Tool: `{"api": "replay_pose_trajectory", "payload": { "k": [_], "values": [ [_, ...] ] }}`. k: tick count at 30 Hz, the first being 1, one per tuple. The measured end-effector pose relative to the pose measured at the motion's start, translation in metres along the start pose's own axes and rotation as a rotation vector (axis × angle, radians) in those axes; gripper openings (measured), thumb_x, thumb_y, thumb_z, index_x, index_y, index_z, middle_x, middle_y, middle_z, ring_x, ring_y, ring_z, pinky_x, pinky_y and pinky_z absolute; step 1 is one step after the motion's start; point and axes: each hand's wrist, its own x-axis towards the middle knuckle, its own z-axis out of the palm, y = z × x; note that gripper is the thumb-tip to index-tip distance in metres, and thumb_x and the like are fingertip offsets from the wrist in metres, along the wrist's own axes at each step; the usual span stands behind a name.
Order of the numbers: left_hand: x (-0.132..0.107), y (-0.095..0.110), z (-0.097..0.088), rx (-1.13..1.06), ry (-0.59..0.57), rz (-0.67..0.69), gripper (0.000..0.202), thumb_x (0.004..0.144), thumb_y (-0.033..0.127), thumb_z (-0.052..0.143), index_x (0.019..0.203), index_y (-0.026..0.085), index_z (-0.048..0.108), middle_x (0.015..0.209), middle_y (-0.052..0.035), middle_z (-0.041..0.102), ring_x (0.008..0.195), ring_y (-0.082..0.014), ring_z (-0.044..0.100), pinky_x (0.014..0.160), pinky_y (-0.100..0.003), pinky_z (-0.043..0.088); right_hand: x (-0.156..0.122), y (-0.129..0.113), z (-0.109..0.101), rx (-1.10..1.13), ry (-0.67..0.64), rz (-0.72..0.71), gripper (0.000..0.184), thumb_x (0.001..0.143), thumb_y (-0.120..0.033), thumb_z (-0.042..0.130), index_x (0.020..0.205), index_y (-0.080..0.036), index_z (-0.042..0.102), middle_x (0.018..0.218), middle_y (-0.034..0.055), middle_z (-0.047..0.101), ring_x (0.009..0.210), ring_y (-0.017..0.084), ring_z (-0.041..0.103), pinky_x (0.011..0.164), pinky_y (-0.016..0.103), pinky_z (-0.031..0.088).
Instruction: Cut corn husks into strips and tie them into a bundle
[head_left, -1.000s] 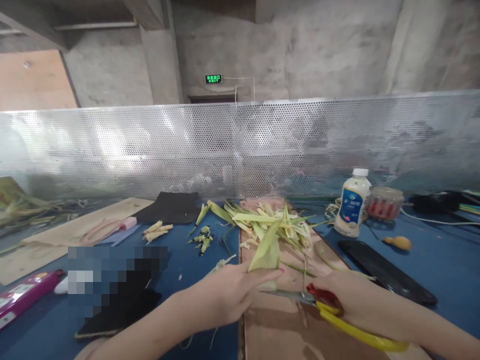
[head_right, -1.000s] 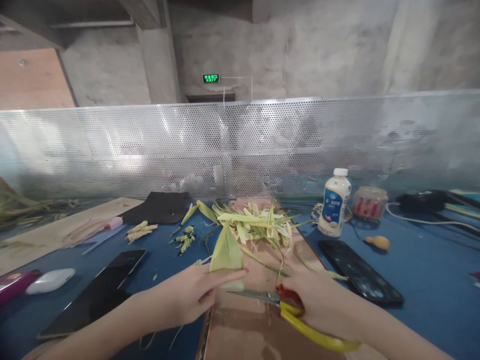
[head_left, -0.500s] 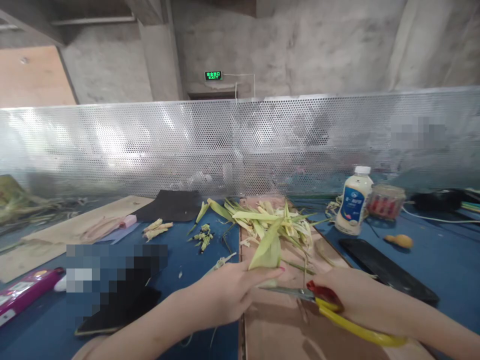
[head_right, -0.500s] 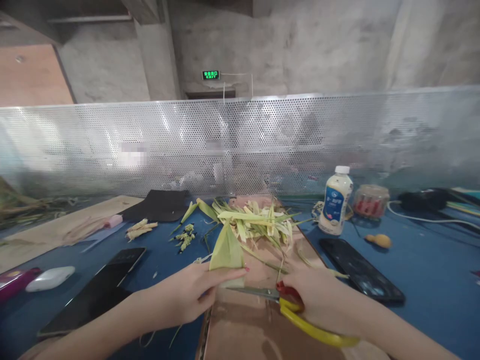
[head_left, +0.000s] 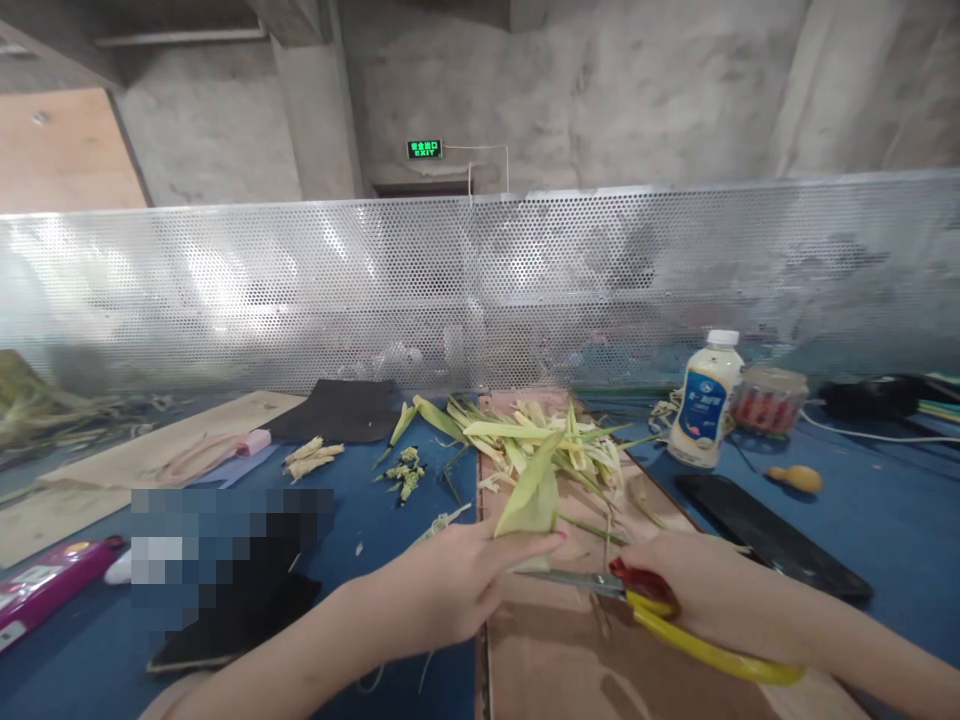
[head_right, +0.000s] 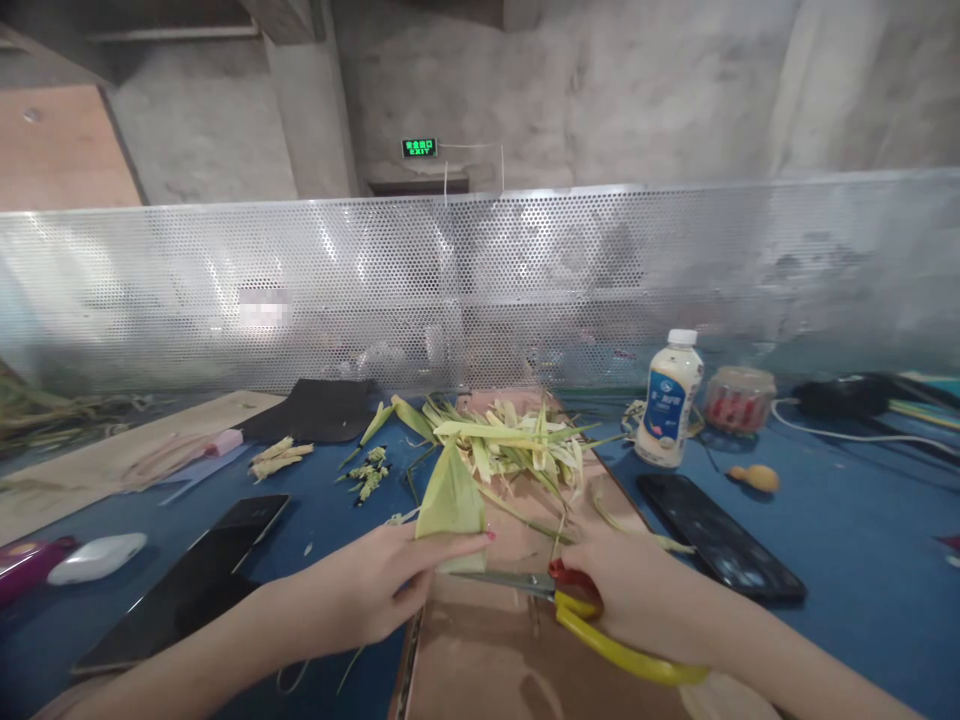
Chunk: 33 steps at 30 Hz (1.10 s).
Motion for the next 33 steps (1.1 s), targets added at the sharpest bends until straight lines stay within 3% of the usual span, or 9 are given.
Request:
{"api": "replay_pose_trajectory", "payload": {
  "k": [12, 28, 30, 33],
  "values": [
    [0.0, 0.001, 0.0, 0.018, -0.011, -0.02, 0.065, 0.081, 0.006, 0.041, 0.139, 0.034, 0.032, 0.121, -0.0072, 0.057, 0.097, -0.0198, 0.059, 0.081, -0.032, 0.049, 0.002, 0.003, 0.0, -0.059, -0.021, 0.022, 0.006, 0.065, -0.015, 0.05, 0.064, -0.02, 0.047, 0.066, 0.0002, 0.059, 0.056, 0.013, 0.045, 0.049, 0.025, 0.019],
    [0.001, 0.005, -0.006, 0.007, -0.041, -0.042, 0.063, 0.082, 0.008, 0.039, 0.139, 0.034, 0.032, 0.123, -0.0069, 0.057, 0.094, -0.0208, 0.06, 0.078, -0.036, 0.051, 0.003, -0.001, -0.001, -0.04, -0.005, 0.036, 0.011, 0.06, -0.01, 0.048, 0.064, -0.02, 0.05, 0.064, -0.0006, 0.061, 0.057, 0.014, 0.049, 0.052, 0.026, 0.02],
    [0.001, 0.005, -0.006, 0.025, -0.025, -0.059, 0.061, 0.083, 0.01, 0.04, 0.139, 0.035, 0.032, 0.122, -0.0082, 0.057, 0.092, -0.022, 0.061, 0.076, -0.038, 0.052, 0.0, -0.005, -0.006, -0.034, -0.004, 0.033, 0.012, 0.061, -0.009, 0.048, 0.066, -0.02, 0.051, 0.066, 0.0004, 0.062, 0.059, 0.015, 0.05, 0.053, 0.026, 0.022],
    [0.0, 0.001, -0.004, -0.008, 0.052, -0.048, 0.058, 0.084, 0.012, 0.04, 0.138, 0.032, 0.034, 0.126, -0.0088, 0.055, 0.1, -0.0231, 0.058, 0.084, -0.04, 0.049, -0.005, -0.01, -0.013, -0.004, 0.005, 0.04, 0.013, 0.063, -0.008, 0.048, 0.07, -0.019, 0.051, 0.072, 0.0031, 0.062, 0.062, 0.016, 0.051, 0.055, 0.026, 0.025]
  ]
}}
